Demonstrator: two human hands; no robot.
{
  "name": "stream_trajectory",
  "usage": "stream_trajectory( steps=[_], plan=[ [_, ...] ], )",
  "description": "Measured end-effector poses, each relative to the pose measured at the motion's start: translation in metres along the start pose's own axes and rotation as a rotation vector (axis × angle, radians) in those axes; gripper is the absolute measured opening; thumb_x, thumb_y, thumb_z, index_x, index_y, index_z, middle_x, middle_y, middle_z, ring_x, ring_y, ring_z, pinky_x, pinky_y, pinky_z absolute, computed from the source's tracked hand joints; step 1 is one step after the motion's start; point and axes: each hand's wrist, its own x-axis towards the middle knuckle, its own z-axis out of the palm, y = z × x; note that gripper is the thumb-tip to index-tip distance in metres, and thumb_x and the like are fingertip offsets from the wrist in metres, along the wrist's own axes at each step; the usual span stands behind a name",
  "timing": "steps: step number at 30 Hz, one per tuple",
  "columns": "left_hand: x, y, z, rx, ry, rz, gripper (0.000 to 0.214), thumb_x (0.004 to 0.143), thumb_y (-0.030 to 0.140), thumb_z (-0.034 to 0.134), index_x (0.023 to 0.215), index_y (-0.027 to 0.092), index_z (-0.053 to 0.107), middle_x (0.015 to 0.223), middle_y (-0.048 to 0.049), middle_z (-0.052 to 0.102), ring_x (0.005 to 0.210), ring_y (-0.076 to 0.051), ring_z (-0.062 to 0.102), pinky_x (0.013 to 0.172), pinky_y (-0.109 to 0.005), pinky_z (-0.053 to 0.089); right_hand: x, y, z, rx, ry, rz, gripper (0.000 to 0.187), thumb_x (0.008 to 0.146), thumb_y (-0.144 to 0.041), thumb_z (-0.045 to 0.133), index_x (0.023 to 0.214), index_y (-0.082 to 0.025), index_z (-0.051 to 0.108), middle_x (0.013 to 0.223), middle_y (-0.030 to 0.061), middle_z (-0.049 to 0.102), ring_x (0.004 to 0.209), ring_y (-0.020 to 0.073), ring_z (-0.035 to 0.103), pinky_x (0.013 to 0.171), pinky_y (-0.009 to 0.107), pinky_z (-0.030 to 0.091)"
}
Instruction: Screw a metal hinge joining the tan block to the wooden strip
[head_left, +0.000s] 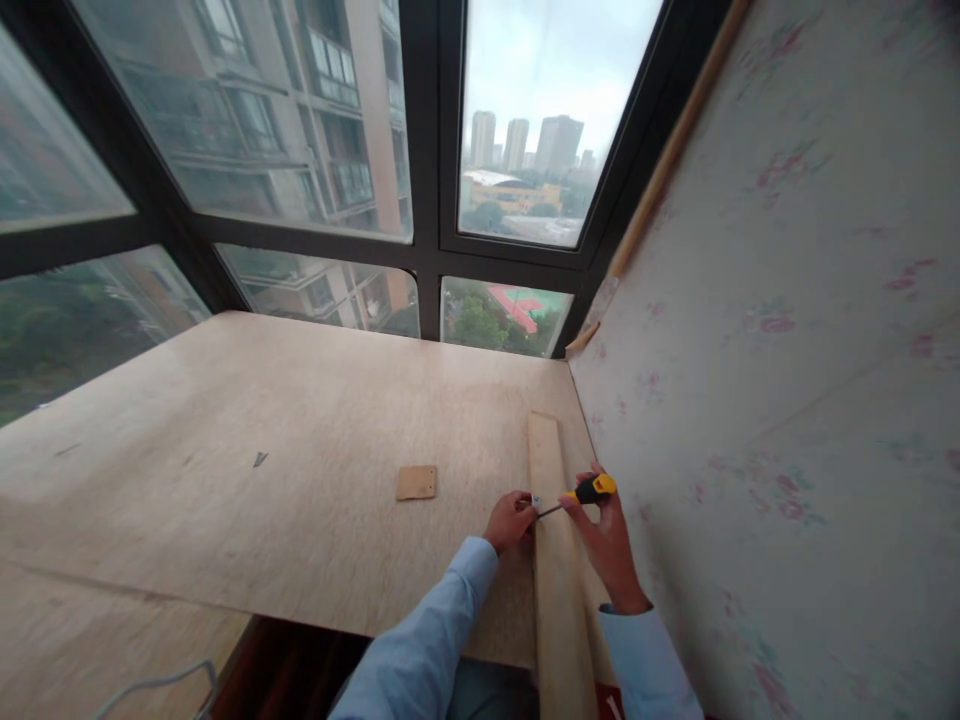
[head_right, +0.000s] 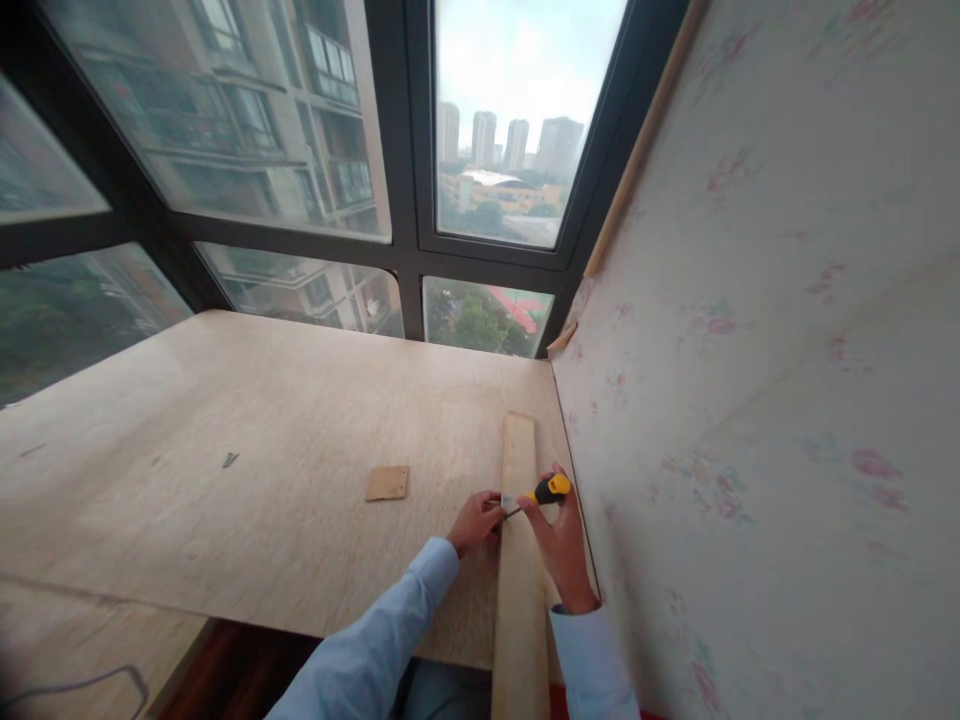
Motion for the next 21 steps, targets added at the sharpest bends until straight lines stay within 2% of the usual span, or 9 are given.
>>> stream_trajectory(
  steps=[3, 6, 8, 11, 14, 17, 21],
  plan=[
    [0.0, -0.001, 0.001, 0.022, 0.018, -0.003, 0.029, 0.08, 0.02, 0.059, 0.108, 0.011, 0.062, 0.093, -0.0096, 0.071, 0.071, -0.019, 0.067, 0.048, -0.023, 0.051, -0.005, -0.002, -0.001, 0.182, -0.15, 0.016, 0.071, 0.076, -0.048, 0.07, 0.137, -0.025, 0.04, 0.132, 0.0122, 0.058, 0.121, 0.0256, 0.055, 0.102, 0.044, 0.043],
    [0.001, -0.001, 0.001, 0.027, 0.023, 0.005, 0.029, 0.08, 0.021, 0.06, 0.107, 0.011, 0.063, 0.093, -0.0098, 0.071, 0.07, -0.019, 0.066, 0.049, -0.025, 0.052, -0.008, -0.005, -0.002, 0.222, -0.205, 0.048, 0.065, 0.078, -0.048, 0.068, 0.133, -0.025, 0.043, 0.124, 0.012, 0.064, 0.114, 0.0257, 0.061, 0.099, 0.044, 0.046],
    [0.001, -0.001, 0.001, 0.017, 0.011, 0.01, 0.029, 0.081, 0.022, 0.06, 0.107, 0.011, 0.062, 0.094, -0.0098, 0.071, 0.071, -0.019, 0.066, 0.05, -0.025, 0.052, -0.007, -0.006, -0.002, 0.167, -0.135, 0.064, 0.062, 0.075, -0.051, 0.07, 0.126, -0.022, 0.049, 0.112, 0.0117, 0.07, 0.104, 0.0275, 0.065, 0.094, 0.045, 0.048],
    [0.001, -0.003, 0.0, 0.005, -0.003, 0.018, 0.028, 0.081, 0.023, 0.06, 0.107, 0.012, 0.062, 0.093, -0.0095, 0.071, 0.072, -0.019, 0.066, 0.05, -0.024, 0.052, -0.002, -0.005, 0.001, -0.05, 0.047, 0.063, 0.054, 0.063, -0.055, 0.076, 0.101, -0.02, 0.061, 0.091, 0.0082, 0.072, 0.09, 0.0295, 0.066, 0.086, 0.045, 0.049],
    [0.002, -0.005, -0.001, -0.01, -0.02, 0.02, 0.029, 0.081, 0.029, 0.063, 0.106, 0.013, 0.063, 0.09, -0.0083, 0.071, 0.072, -0.019, 0.066, 0.052, -0.024, 0.052, 0.004, -0.001, 0.006, -0.216, 0.169, 0.01, 0.05, 0.055, -0.056, 0.081, 0.084, -0.022, 0.059, 0.076, 0.0028, 0.066, 0.075, 0.0259, 0.062, 0.075, 0.041, 0.05],
    [0.003, -0.007, -0.002, -0.013, -0.02, 0.024, 0.031, 0.081, 0.032, 0.064, 0.105, 0.013, 0.063, 0.09, -0.0083, 0.071, 0.073, -0.019, 0.067, 0.052, -0.025, 0.053, 0.006, 0.003, 0.012, -0.178, 0.151, -0.023, 0.057, 0.057, -0.055, 0.08, 0.097, -0.021, 0.057, 0.084, 0.0033, 0.065, 0.078, 0.0239, 0.061, 0.08, 0.04, 0.05],
    [0.006, -0.009, -0.003, -0.003, -0.011, 0.048, 0.032, 0.079, 0.03, 0.064, 0.106, 0.012, 0.062, 0.091, -0.0094, 0.071, 0.074, -0.021, 0.067, 0.05, -0.026, 0.053, -0.001, 0.002, 0.013, 0.15, -0.04, -0.025, 0.066, 0.073, -0.051, 0.071, 0.128, -0.025, 0.045, 0.118, 0.011, 0.062, 0.111, 0.0245, 0.059, 0.097, 0.043, 0.046]
  ],
)
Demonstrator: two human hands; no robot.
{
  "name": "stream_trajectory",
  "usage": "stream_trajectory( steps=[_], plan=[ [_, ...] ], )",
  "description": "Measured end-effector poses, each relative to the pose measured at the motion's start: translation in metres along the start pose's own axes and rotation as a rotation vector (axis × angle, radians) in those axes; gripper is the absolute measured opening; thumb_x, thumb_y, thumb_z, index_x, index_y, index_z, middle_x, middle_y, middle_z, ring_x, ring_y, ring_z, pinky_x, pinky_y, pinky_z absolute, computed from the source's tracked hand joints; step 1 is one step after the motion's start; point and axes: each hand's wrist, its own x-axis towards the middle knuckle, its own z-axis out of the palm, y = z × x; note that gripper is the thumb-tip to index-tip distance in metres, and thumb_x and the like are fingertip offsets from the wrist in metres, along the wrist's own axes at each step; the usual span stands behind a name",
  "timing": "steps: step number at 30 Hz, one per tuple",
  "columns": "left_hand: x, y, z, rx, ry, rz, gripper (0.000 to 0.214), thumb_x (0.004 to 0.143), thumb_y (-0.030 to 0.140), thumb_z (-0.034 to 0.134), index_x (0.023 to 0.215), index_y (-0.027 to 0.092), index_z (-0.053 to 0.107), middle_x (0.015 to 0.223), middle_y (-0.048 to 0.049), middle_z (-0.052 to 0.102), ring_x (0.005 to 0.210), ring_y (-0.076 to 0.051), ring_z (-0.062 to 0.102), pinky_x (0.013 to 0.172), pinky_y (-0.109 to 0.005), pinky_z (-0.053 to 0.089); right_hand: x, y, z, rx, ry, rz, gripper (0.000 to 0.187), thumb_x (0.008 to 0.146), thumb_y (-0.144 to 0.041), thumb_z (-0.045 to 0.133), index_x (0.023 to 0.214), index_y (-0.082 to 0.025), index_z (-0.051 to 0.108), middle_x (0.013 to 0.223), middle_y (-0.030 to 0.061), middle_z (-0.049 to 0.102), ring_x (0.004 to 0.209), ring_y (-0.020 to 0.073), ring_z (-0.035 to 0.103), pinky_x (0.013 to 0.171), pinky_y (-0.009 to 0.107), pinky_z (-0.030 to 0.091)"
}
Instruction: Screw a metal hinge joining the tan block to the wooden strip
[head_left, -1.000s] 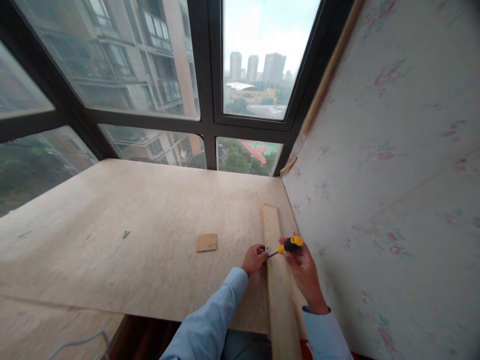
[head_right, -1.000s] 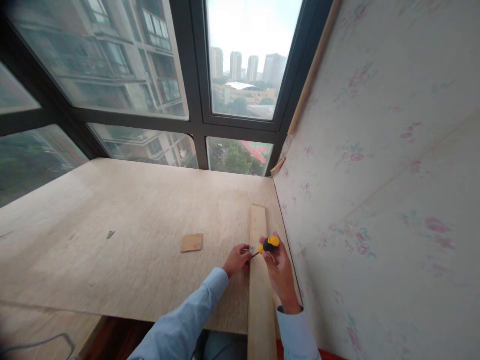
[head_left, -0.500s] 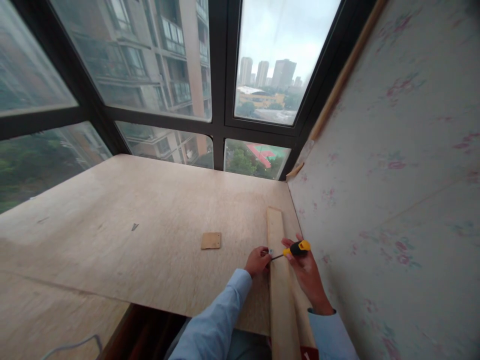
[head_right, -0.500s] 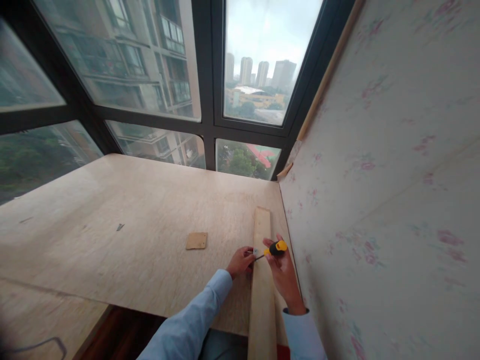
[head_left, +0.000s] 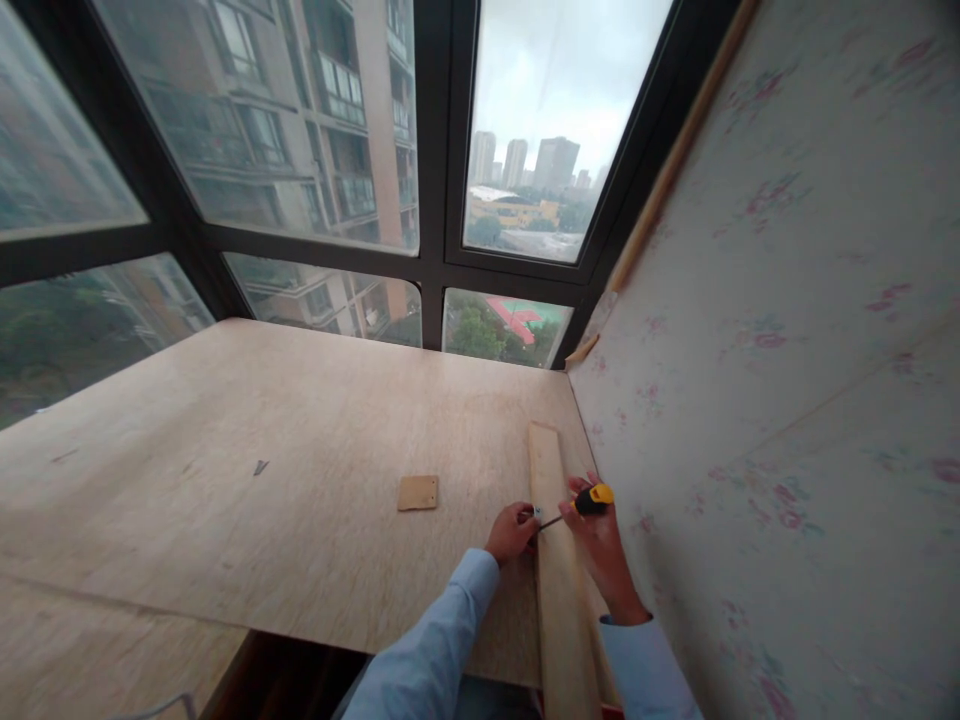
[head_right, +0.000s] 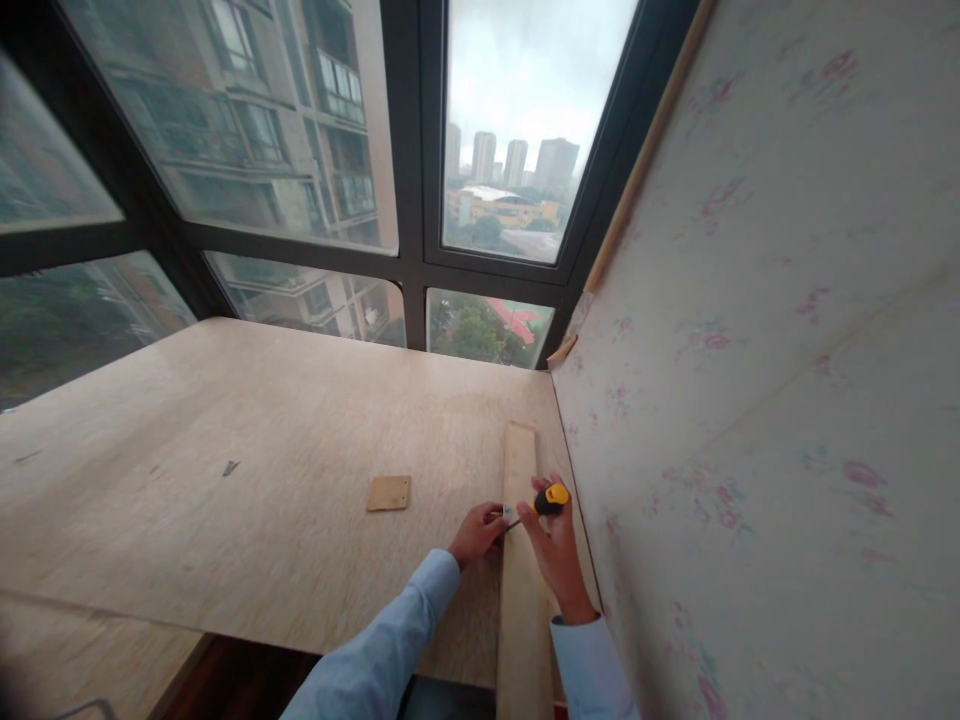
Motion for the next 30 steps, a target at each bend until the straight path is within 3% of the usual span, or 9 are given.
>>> stream_trajectory(
  steps=[4, 8, 10, 13, 16, 20, 23, 26, 30],
  plan=[
    [0.0, 0.001, 0.0, 0.005, -0.005, -0.013, 0.03, 0.081, 0.025, 0.061, 0.107, 0.01, 0.062, 0.089, -0.0093, 0.07, 0.069, -0.02, 0.066, 0.047, -0.026, 0.051, -0.008, -0.008, -0.008, 0.183, -0.152, 0.04, 0.065, 0.079, -0.043, 0.069, 0.135, -0.029, 0.041, 0.133, 0.0122, 0.058, 0.125, 0.0254, 0.053, 0.103, 0.047, 0.043],
    [-0.003, 0.006, 0.0, 0.001, 0.002, -0.035, 0.028, 0.081, 0.026, 0.062, 0.105, 0.011, 0.063, 0.088, -0.0077, 0.07, 0.07, -0.019, 0.066, 0.049, -0.024, 0.051, -0.006, -0.011, -0.016, 0.123, -0.183, 0.088, 0.056, 0.078, -0.046, 0.069, 0.127, -0.025, 0.051, 0.123, 0.0127, 0.066, 0.113, 0.0282, 0.062, 0.099, 0.049, 0.047],
    [-0.006, 0.009, 0.0, -0.011, 0.006, -0.044, 0.026, 0.081, 0.027, 0.062, 0.103, 0.012, 0.064, 0.089, -0.0076, 0.071, 0.072, -0.019, 0.067, 0.05, -0.025, 0.053, -0.002, -0.009, -0.015, 0.014, -0.127, 0.102, 0.053, 0.075, -0.049, 0.071, 0.118, -0.022, 0.057, 0.112, 0.0121, 0.071, 0.102, 0.0291, 0.067, 0.093, 0.048, 0.05],
    [-0.008, 0.013, 0.0, -0.024, 0.005, -0.037, 0.023, 0.082, 0.025, 0.061, 0.101, 0.011, 0.065, 0.091, -0.0085, 0.072, 0.075, -0.02, 0.068, 0.053, -0.026, 0.054, 0.005, -0.006, -0.008, -0.209, 0.055, 0.06, 0.054, 0.067, -0.053, 0.076, 0.106, -0.019, 0.063, 0.097, 0.0101, 0.072, 0.087, 0.0289, 0.067, 0.084, 0.046, 0.052],
    [-0.01, 0.015, 0.0, -0.015, 0.002, -0.015, 0.022, 0.083, 0.024, 0.06, 0.101, 0.011, 0.066, 0.093, -0.009, 0.072, 0.075, -0.019, 0.068, 0.053, -0.025, 0.054, 0.007, -0.003, 0.0, -0.273, 0.175, -0.006, 0.064, 0.063, -0.056, 0.077, 0.111, -0.018, 0.06, 0.102, 0.0102, 0.069, 0.092, 0.0285, 0.064, 0.087, 0.045, 0.05],
    [-0.01, 0.014, -0.002, 0.005, -0.019, -0.014, 0.025, 0.083, 0.027, 0.062, 0.103, 0.011, 0.065, 0.094, -0.0089, 0.072, 0.075, -0.02, 0.068, 0.05, -0.025, 0.054, -0.001, -0.002, 0.001, -0.016, 0.039, 0.002, 0.064, 0.076, -0.052, 0.068, 0.129, -0.023, 0.047, 0.124, 0.0118, 0.062, 0.114, 0.026, 0.059, 0.1, 0.045, 0.045],
    [-0.008, 0.011, -0.003, 0.03, -0.013, -0.002, 0.026, 0.084, 0.026, 0.06, 0.105, 0.011, 0.065, 0.095, -0.0095, 0.071, 0.073, -0.019, 0.067, 0.048, -0.024, 0.053, -0.008, -0.006, -0.006, 0.114, -0.081, 0.045, 0.059, 0.081, -0.049, 0.065, 0.131, -0.026, 0.046, 0.129, 0.0111, 0.061, 0.121, 0.0249, 0.056, 0.102, 0.045, 0.043],
    [-0.008, 0.009, -0.003, 0.035, -0.011, 0.013, 0.027, 0.084, 0.026, 0.059, 0.106, 0.012, 0.065, 0.097, -0.0094, 0.071, 0.074, -0.019, 0.067, 0.049, -0.024, 0.053, -0.007, -0.011, -0.012, 0.036, -0.088, 0.079, 0.053, 0.078, -0.051, 0.068, 0.121, -0.022, 0.056, 0.114, 0.0112, 0.07, 0.106, 0.0271, 0.065, 0.095, 0.045, 0.048],
    [-0.009, 0.009, -0.003, 0.032, -0.01, 0.02, 0.026, 0.084, 0.026, 0.057, 0.106, 0.013, 0.066, 0.094, -0.0089, 0.071, 0.074, -0.019, 0.066, 0.049, -0.023, 0.053, 0.001, -0.011, -0.011, -0.317, 0.11, 0.025, 0.044, 0.066, -0.058, 0.074, 0.085, -0.019, 0.065, 0.08, 0.0073, 0.072, 0.074, 0.0253, 0.064, 0.072, 0.038, 0.051]
  ],
)
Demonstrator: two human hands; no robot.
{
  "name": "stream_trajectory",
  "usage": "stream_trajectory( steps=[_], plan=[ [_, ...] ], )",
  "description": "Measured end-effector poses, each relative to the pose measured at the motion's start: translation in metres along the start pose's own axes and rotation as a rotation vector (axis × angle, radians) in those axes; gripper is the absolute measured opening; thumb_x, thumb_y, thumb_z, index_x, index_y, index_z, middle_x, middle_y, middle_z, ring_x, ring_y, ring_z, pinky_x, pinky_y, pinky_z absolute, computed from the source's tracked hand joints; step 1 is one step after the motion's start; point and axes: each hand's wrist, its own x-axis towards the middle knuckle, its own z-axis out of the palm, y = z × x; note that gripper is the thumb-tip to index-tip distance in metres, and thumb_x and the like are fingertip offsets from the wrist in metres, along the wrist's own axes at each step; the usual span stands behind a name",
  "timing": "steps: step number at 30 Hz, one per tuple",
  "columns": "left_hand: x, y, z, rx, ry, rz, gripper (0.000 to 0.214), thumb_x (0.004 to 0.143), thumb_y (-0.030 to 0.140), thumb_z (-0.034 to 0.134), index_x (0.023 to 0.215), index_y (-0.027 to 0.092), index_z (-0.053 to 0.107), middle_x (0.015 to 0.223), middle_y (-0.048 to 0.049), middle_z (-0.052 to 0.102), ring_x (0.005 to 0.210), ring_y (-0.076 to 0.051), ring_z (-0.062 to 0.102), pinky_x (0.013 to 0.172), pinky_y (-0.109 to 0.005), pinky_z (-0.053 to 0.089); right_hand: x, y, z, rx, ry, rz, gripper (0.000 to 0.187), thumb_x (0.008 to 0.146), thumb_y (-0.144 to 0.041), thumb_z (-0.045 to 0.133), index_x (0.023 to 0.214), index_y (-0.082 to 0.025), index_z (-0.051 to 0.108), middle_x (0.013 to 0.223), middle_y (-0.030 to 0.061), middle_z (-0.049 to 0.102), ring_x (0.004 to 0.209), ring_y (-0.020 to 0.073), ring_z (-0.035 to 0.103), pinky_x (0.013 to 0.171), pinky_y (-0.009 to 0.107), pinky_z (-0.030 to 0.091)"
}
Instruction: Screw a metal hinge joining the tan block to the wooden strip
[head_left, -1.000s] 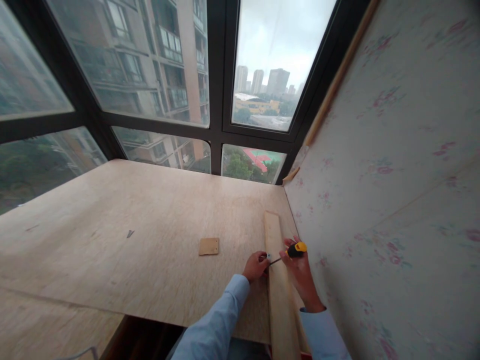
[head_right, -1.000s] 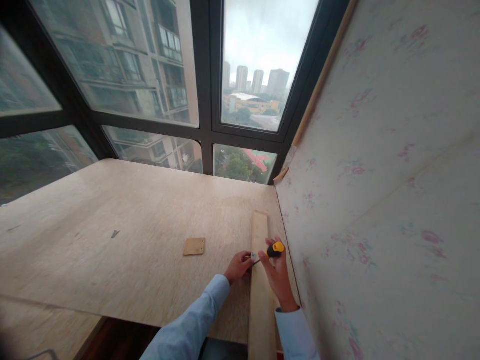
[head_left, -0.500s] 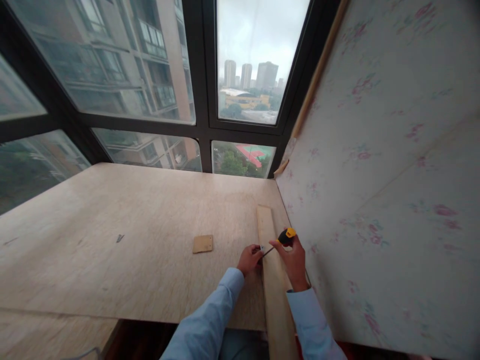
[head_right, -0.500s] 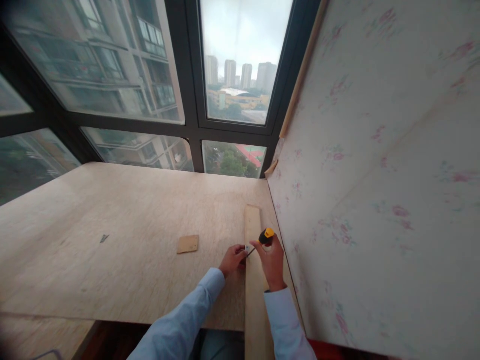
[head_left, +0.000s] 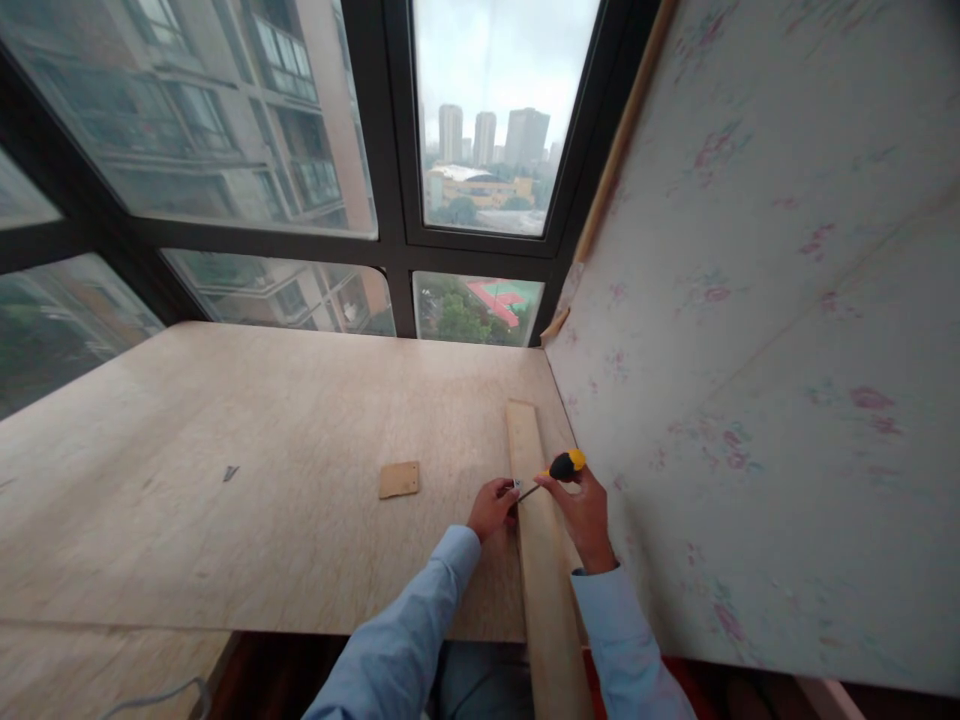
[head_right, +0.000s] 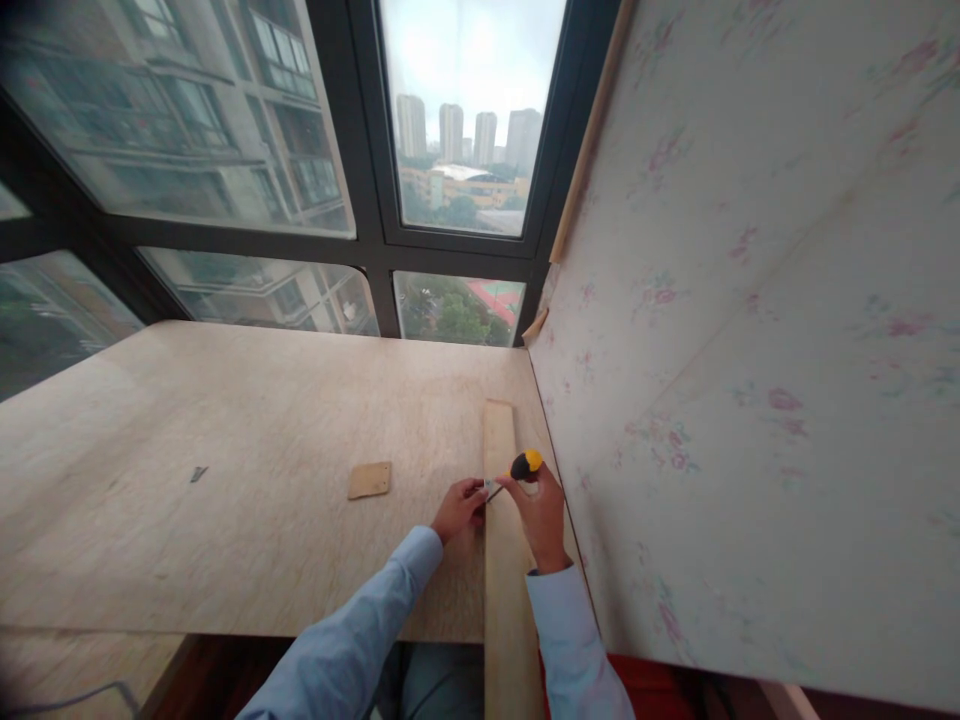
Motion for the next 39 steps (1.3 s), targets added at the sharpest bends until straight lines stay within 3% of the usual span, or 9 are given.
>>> stream_trajectory(
  steps=[3, 10, 12, 17, 21, 26, 31, 39],
  plan=[
    [0.0, -0.001, 0.0, -0.012, -0.001, -0.001, 0.027, 0.084, 0.024, 0.055, 0.106, 0.012, 0.065, 0.094, -0.0093, 0.07, 0.072, -0.018, 0.066, 0.049, -0.024, 0.053, 0.003, -0.002, 0.005, -0.115, 0.08, -0.064, 0.046, 0.063, -0.063, 0.072, 0.073, -0.02, 0.06, 0.064, 0.0015, 0.063, 0.06, 0.019, 0.055, 0.057, 0.03, 0.045],
    [0.002, -0.001, 0.001, -0.032, 0.012, -0.027, 0.026, 0.085, 0.025, 0.056, 0.106, 0.012, 0.064, 0.091, -0.008, 0.07, 0.069, -0.016, 0.065, 0.046, -0.02, 0.051, 0.011, -0.001, -0.013, -0.01, 0.182, -0.007, 0.049, 0.069, -0.067, 0.066, 0.079, -0.02, 0.055, 0.065, -0.0017, 0.058, 0.059, 0.0162, 0.051, 0.056, 0.026, 0.041],
    [0.003, 0.001, 0.003, 0.003, 0.077, -0.057, 0.026, 0.085, 0.028, 0.058, 0.103, 0.011, 0.065, 0.09, -0.008, 0.07, 0.067, -0.015, 0.064, 0.045, -0.02, 0.051, 0.018, 0.008, -0.021, -0.115, 0.097, 0.023, 0.047, 0.072, -0.066, 0.062, 0.078, -0.02, 0.055, 0.064, -0.0015, 0.058, 0.058, 0.0164, 0.051, 0.054, 0.025, 0.039],
    [0.006, 0.007, 0.01, 0.063, 0.204, -0.104, 0.027, 0.082, 0.033, 0.063, 0.097, 0.01, 0.065, 0.089, -0.0101, 0.07, 0.062, -0.015, 0.063, 0.039, -0.018, 0.048, 0.024, 0.049, -0.026, -0.505, -0.256, 0.118, 0.035, 0.077, -0.054, 0.062, 0.073, -0.02, 0.059, 0.063, 0.0016, 0.063, 0.058, 0.0179, 0.058, 0.052, 0.025, 0.033],
    [0.011, 0.008, 0.012, 0.076, 0.232, -0.142, 0.021, 0.079, 0.03, 0.065, 0.089, 0.011, 0.066, 0.082, -0.0084, 0.07, 0.055, -0.012, 0.06, 0.038, -0.018, 0.048, 0.012, 0.08, -0.021, -0.607, -0.297, 0.206, 0.027, 0.08, -0.045, 0.061, 0.079, -0.018, 0.063, 0.071, 0.0054, 0.069, 0.064, 0.0196, 0.063, 0.054, 0.026, 0.036],
    [0.016, 0.009, 0.012, 0.072, 0.232, -0.167, 0.021, 0.078, 0.029, 0.066, 0.088, 0.011, 0.067, 0.076, -0.0073, 0.069, 0.05, -0.012, 0.057, 0.039, -0.02, 0.048, -0.001, 0.093, -0.016, -0.599, -0.271, 0.222, 0.024, 0.079, -0.035, 0.063, 0.095, -0.018, 0.064, 0.087, 0.0073, 0.073, 0.08, 0.0216, 0.068, 0.064, 0.027, 0.045],
    [0.009, 0.008, 0.009, 0.073, 0.183, -0.101, 0.023, 0.08, 0.031, 0.065, 0.093, 0.011, 0.068, 0.085, -0.0091, 0.071, 0.059, -0.013, 0.062, 0.042, -0.018, 0.049, -0.009, 0.101, -0.013, -0.54, -0.201, 0.184, 0.03, 0.08, -0.039, 0.059, 0.101, -0.018, 0.063, 0.088, 0.0072, 0.071, 0.082, 0.0231, 0.067, 0.068, 0.03, 0.047],
    [-0.002, 0.002, -0.003, -0.037, -0.006, -0.018, 0.022, 0.082, 0.022, 0.063, 0.101, 0.013, 0.068, 0.094, -0.0097, 0.072, 0.074, -0.017, 0.067, 0.052, -0.021, 0.054, -0.024, 0.129, -0.012, -0.28, -0.101, 0.139, 0.054, 0.079, -0.05, 0.056, 0.118, -0.011, 0.057, 0.096, 0.0111, 0.067, 0.089, 0.0265, 0.063, 0.079, 0.039, 0.051]
  ],
)
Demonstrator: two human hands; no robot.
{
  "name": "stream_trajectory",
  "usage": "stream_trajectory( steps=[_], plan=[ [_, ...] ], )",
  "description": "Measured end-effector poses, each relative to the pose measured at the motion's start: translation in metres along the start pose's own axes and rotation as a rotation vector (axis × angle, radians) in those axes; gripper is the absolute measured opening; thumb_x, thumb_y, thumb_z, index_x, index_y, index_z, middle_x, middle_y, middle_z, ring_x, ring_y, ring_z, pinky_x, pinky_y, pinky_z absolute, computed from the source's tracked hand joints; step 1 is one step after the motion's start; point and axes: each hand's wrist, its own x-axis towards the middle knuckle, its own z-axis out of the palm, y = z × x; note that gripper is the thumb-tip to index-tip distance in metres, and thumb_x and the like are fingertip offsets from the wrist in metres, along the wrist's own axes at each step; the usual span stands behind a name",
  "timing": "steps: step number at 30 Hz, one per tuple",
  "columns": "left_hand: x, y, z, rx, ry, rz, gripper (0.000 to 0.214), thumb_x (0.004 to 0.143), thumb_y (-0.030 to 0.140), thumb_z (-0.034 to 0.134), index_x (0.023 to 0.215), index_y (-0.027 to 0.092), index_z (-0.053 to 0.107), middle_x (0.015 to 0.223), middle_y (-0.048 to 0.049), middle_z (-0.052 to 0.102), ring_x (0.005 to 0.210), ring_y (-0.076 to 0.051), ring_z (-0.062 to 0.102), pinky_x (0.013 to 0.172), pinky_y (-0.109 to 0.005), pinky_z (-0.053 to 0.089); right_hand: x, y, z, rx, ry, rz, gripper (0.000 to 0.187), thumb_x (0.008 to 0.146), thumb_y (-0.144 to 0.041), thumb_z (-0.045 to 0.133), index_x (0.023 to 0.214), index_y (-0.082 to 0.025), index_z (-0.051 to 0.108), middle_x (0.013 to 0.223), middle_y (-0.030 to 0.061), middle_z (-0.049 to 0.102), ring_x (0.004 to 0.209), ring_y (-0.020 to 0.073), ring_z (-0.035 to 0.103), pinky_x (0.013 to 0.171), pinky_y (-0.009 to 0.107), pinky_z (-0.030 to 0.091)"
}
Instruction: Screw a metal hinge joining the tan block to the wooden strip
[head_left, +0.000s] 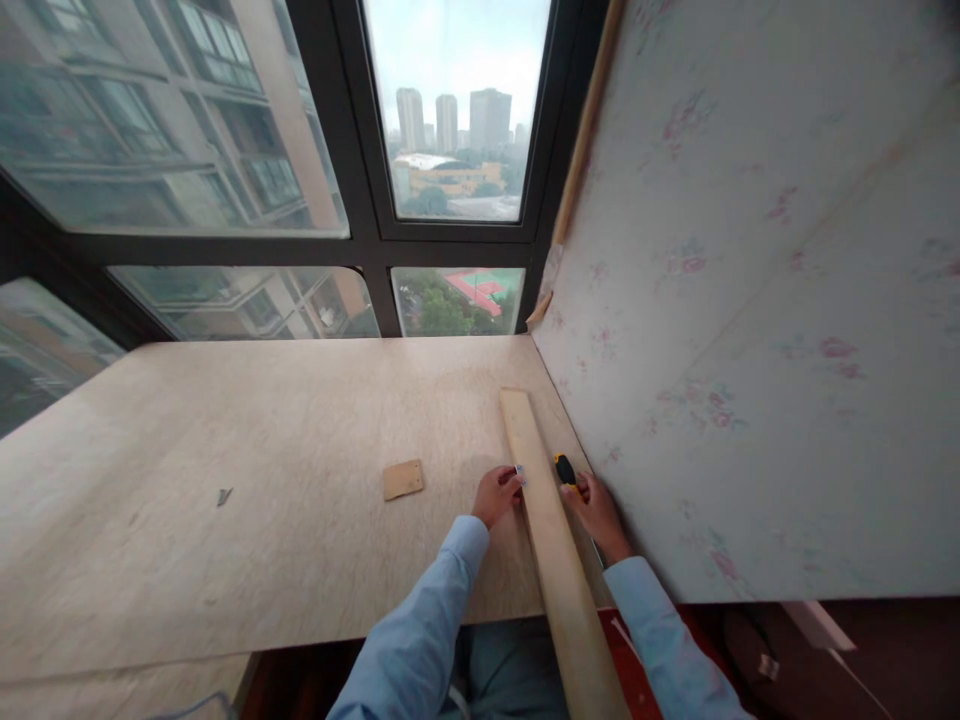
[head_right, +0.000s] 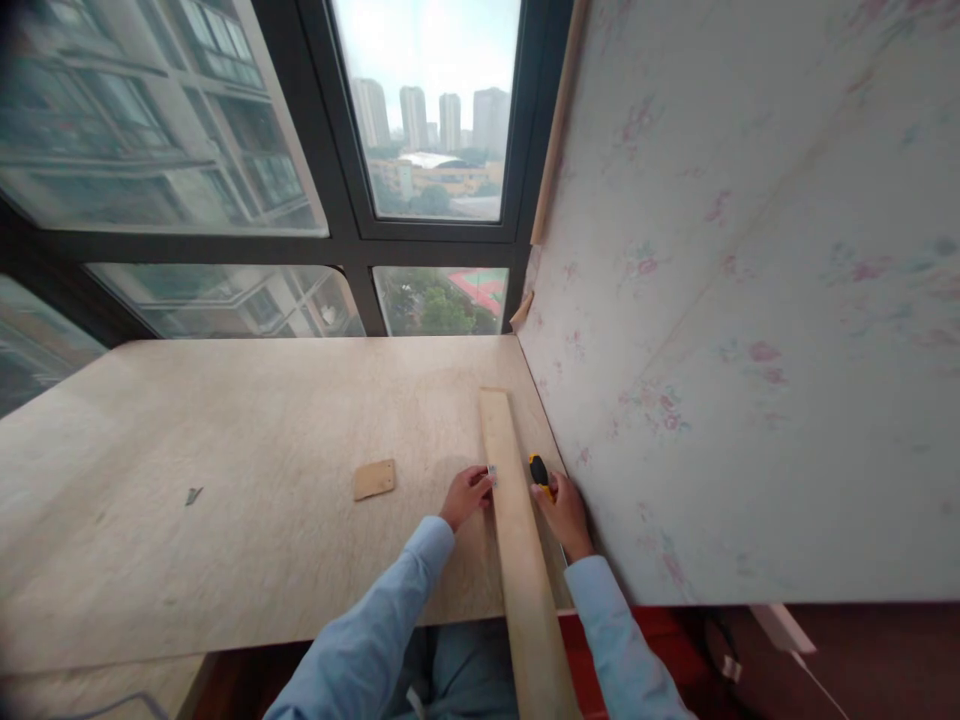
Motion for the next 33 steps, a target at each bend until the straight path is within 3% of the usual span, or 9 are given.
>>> stream_trajectory(
  steps=[5, 11, 15, 20, 24, 27, 33],
  plan=[
    [-0.001, 0.001, -0.008, -0.159, -0.014, -0.052, 0.018, 0.075, 0.018, 0.072, 0.092, 0.011, 0.069, 0.088, -0.0092, 0.072, 0.073, -0.016, 0.068, 0.062, -0.025, 0.057, -0.021, -0.001, -0.001, -0.057, 0.035, -0.065, 0.061, 0.08, -0.055, 0.054, 0.125, -0.013, 0.051, 0.114, 0.0162, 0.062, 0.107, 0.0302, 0.058, 0.093, 0.046, 0.047],
    [-0.004, -0.001, -0.006, -0.179, -0.005, -0.027, 0.015, 0.074, 0.016, 0.072, 0.087, 0.011, 0.07, 0.084, -0.0077, 0.072, 0.071, -0.016, 0.068, 0.066, -0.027, 0.058, -0.052, -0.024, 0.003, -0.171, 0.066, -0.204, 0.067, 0.084, -0.058, 0.05, 0.135, -0.016, 0.041, 0.137, 0.0193, 0.047, 0.13, 0.0336, 0.042, 0.108, 0.053, 0.034],
    [-0.008, -0.007, -0.003, -0.181, 0.013, 0.015, 0.011, 0.076, 0.012, 0.064, 0.085, 0.013, 0.07, 0.086, -0.0067, 0.073, 0.075, -0.015, 0.069, 0.073, -0.029, 0.058, -0.064, -0.041, 0.009, -0.228, -0.039, -0.279, 0.067, 0.084, -0.051, 0.052, 0.14, -0.018, 0.036, 0.145, 0.0165, 0.041, 0.136, 0.0324, 0.036, 0.111, 0.051, 0.032],
    [-0.019, -0.017, -0.005, -0.064, 0.043, 0.117, 0.017, 0.078, 0.014, 0.059, 0.09, 0.016, 0.072, 0.095, -0.0073, 0.074, 0.086, -0.018, 0.069, 0.079, -0.03, 0.057, -0.064, -0.059, 0.021, -0.363, -0.197, -0.239, 0.075, 0.073, -0.037, 0.065, 0.14, -0.021, 0.037, 0.148, 0.0143, 0.039, 0.138, 0.033, 0.033, 0.112, 0.05, 0.03],
    [-0.028, -0.02, -0.008, -0.159, 0.031, 0.084, 0.017, 0.08, 0.018, 0.062, 0.094, 0.015, 0.07, 0.094, -0.008, 0.074, 0.086, -0.019, 0.07, 0.078, -0.031, 0.057, -0.061, -0.066, 0.031, -0.468, -0.171, -0.197, 0.07, 0.071, -0.028, 0.066, 0.136, -0.017, 0.043, 0.146, 0.0174, 0.04, 0.138, 0.0331, 0.034, 0.112, 0.046, 0.029],
    [-0.031, -0.02, -0.009, -0.26, 0.017, 0.031, 0.019, 0.078, 0.016, 0.064, 0.097, 0.014, 0.067, 0.089, -0.0074, 0.074, 0.082, -0.019, 0.071, 0.076, -0.031, 0.057, -0.059, -0.064, 0.036, -0.499, -0.139, -0.238, 0.06, 0.074, -0.025, 0.061, 0.132, -0.019, 0.047, 0.144, 0.0145, 0.043, 0.137, 0.0307, 0.035, 0.113, 0.044, 0.028],
    [-0.045, -0.025, -0.016, -0.29, 0.014, 0.02, 0.024, 0.074, 0.023, 0.071, 0.095, 0.014, 0.065, 0.081, -0.0056, 0.073, 0.074, -0.018, 0.071, 0.075, -0.032, 0.057, -0.057, -0.051, 0.038, -0.514, -0.125, -0.308, 0.057, 0.079, -0.029, 0.058, 0.133, -0.018, 0.045, 0.144, 0.0149, 0.043, 0.137, 0.0327, 0.035, 0.112, 0.048, 0.031]
  ],
)
